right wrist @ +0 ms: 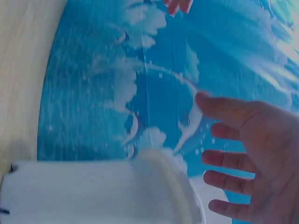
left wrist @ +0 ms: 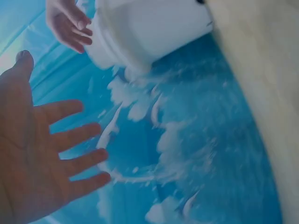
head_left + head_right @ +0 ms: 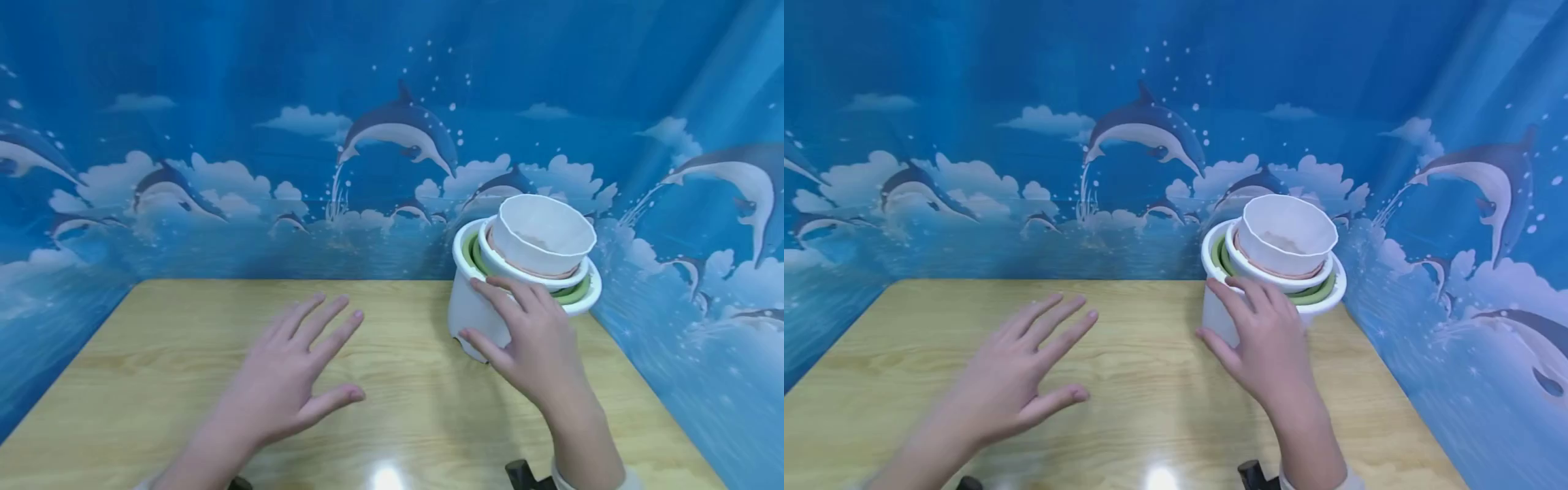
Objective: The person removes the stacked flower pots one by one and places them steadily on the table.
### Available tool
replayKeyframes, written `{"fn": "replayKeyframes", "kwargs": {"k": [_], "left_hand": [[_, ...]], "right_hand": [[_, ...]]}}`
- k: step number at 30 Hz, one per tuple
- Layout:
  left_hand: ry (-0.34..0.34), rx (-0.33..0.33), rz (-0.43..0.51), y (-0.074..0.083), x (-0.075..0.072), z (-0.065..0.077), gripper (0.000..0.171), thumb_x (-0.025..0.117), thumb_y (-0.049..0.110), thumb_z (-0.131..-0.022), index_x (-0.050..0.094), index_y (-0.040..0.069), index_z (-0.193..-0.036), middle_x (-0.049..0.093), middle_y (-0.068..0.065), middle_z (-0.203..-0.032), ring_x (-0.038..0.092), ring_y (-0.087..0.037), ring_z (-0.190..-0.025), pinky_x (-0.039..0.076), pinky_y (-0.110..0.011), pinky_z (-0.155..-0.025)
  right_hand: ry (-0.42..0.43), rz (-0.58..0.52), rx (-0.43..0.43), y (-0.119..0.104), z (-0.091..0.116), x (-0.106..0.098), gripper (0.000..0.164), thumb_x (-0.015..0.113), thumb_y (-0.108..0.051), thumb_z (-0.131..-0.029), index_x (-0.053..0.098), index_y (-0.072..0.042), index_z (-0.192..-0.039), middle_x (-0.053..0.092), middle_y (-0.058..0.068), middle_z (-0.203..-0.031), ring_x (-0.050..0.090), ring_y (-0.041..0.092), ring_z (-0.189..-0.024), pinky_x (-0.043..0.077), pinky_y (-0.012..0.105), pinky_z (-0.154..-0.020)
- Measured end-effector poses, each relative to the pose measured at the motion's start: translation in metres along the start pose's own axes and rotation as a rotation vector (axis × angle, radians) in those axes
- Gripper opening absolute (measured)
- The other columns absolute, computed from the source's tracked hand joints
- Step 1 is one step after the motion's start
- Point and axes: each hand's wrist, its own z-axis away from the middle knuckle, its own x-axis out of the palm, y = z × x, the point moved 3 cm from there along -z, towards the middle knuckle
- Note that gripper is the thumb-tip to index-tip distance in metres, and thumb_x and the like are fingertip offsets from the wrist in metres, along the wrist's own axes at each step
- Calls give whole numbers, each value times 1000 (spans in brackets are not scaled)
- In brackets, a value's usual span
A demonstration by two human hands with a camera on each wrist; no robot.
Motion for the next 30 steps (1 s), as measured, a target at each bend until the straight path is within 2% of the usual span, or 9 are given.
{"fn": "replayKeyframes", "kwargs": {"k": [5, 10, 14, 25, 30], "left_hand": [[84, 69, 125, 11, 20, -19, 73, 58, 63, -92, 37, 30, -154, 46, -1, -152, 42, -30, -140, 40, -56, -108], [160, 134, 204, 21, 36, -53, 61, 66, 48, -93, 48, 27, -147, 56, 0, -141, 51, -26, -133, 45, -50, -105], [187, 167, 236, 27, 47, -80, 55, 67, 43, -93, 53, 23, -143, 59, 0, -137, 52, -23, -130, 46, -46, -104], [173, 151, 283, 26, 79, -138, 51, 68, 35, -94, 54, 23, -142, 55, -2, -142, 48, -23, -133, 45, -43, -106], [170, 181, 312, 26, 89, -165, 55, 74, 29, -91, 53, 25, -143, 50, -4, -146, 44, -25, -137, 42, -44, -109]], "right_hand": [[6, 25, 99, 24, 2, -3, 58, 90, -31, -71, 69, -14, -122, 67, 9, -114, 58, 35, -109, 48, 56, -87], [-25, 46, 181, 41, 5, -2, 53, 91, -24, -70, 71, -13, -117, 67, 9, -109, 56, 35, -107, 49, 56, -84], [-28, 37, 215, 47, 8, 1, 43, 91, -20, -70, 73, -14, -108, 66, 7, -104, 56, 33, -104, 49, 55, -82], [27, 65, 223, 49, 8, 6, 34, 92, -13, -67, 76, -15, -96, 65, 4, -93, 56, 31, -95, 42, 53, -74], [43, 64, 223, 49, 8, 9, 32, 91, -10, -66, 75, -15, -94, 63, 3, -89, 56, 31, -90, 41, 53, -72]]}}
